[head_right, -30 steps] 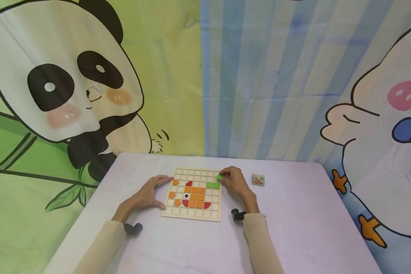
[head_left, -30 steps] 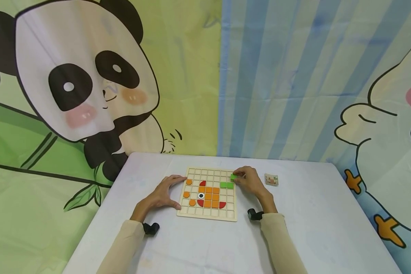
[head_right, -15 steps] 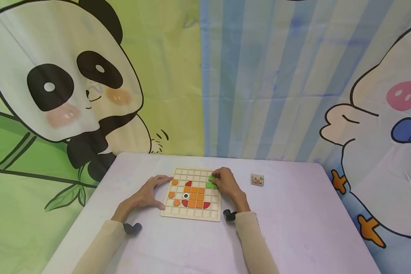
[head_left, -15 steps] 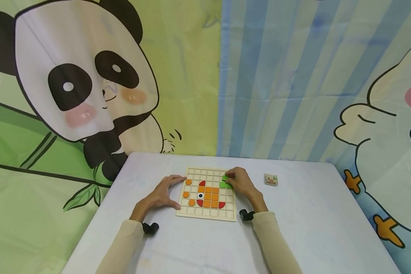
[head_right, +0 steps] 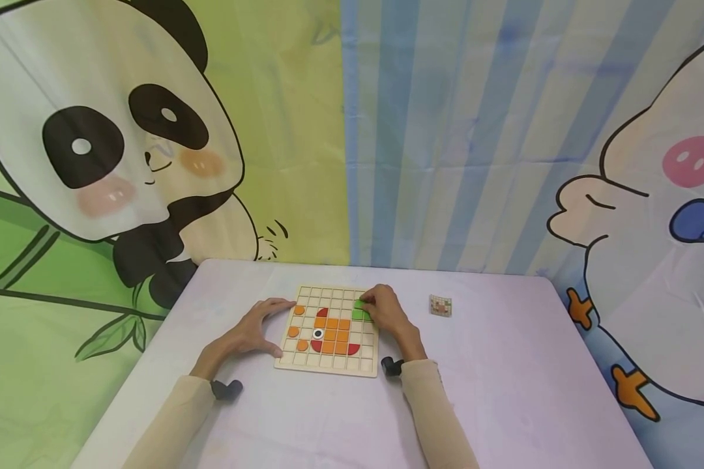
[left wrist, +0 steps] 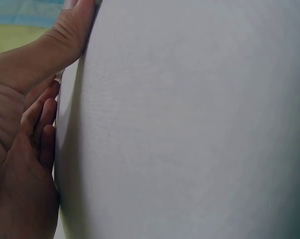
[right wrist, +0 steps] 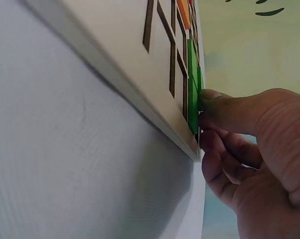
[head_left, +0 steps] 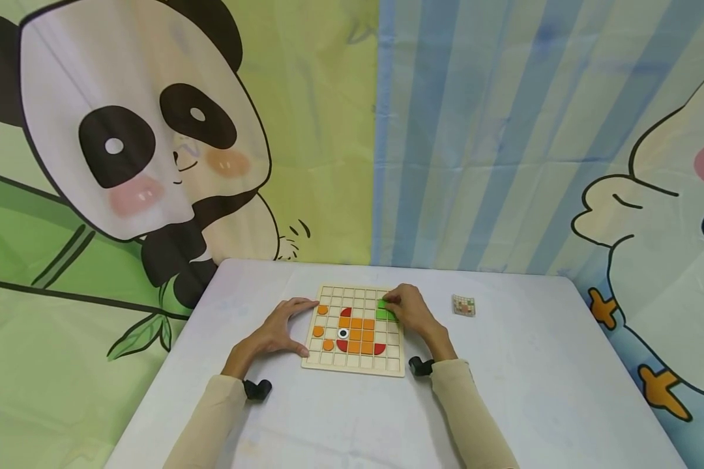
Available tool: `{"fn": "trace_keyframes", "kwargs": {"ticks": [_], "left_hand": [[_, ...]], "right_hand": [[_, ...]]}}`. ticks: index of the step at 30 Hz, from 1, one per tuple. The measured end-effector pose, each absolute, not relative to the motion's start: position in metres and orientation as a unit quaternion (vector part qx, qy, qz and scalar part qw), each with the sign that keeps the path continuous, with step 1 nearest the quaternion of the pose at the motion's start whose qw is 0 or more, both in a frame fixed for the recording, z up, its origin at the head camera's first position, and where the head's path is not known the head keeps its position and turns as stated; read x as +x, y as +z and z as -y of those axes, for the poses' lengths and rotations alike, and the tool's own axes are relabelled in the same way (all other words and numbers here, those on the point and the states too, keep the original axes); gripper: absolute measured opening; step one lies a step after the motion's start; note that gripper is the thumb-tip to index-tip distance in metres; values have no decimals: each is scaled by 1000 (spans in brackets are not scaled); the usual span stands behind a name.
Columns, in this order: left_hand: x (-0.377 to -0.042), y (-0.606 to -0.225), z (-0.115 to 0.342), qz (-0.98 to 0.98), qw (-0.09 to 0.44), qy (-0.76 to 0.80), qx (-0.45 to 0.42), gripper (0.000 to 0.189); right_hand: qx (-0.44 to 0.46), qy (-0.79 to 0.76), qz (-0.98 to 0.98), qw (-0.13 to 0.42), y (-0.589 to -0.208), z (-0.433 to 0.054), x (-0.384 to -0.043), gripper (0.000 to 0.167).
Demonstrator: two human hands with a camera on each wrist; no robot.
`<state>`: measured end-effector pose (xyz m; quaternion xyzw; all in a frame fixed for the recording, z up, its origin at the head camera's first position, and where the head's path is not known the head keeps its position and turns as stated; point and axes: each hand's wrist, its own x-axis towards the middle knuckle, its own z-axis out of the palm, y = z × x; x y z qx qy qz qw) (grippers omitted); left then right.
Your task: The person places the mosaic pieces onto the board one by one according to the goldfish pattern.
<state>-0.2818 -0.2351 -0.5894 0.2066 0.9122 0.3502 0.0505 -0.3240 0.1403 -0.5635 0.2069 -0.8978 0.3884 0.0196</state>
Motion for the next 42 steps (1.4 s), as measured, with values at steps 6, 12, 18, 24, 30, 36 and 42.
{"fn": "trace_keyframes", "kwargs": {"ticks": [6,12,18,24,30,36,42], "left_hand": [[-283,-590,234,-909,54,354,212,123],[-283,-591,233,-911,58,350,210,124],[-286,-591,233,-907,58,352,222,123],[-285,-592,239,-907,59,349,230,120],[-286,-590,241,-885,42,402,230,112],[-290,-578,245,-907,-105,362,187,77],[-300,-549,255,-964,-110,190,152,98]], "right_hand": [[196,381,903,16,-563,-136,-322,18],[193,375,907,9,-563,-139,-320,22],[179,384,905,30,-562,-148,-319,24],[160,372,913,54,-558,-162,-310,37],[145,317,933,90,-553,-177,-299,70],[153,258,952,60,-541,-189,-290,106],[172,205,963,16,-532,-198,-279,135]]}}
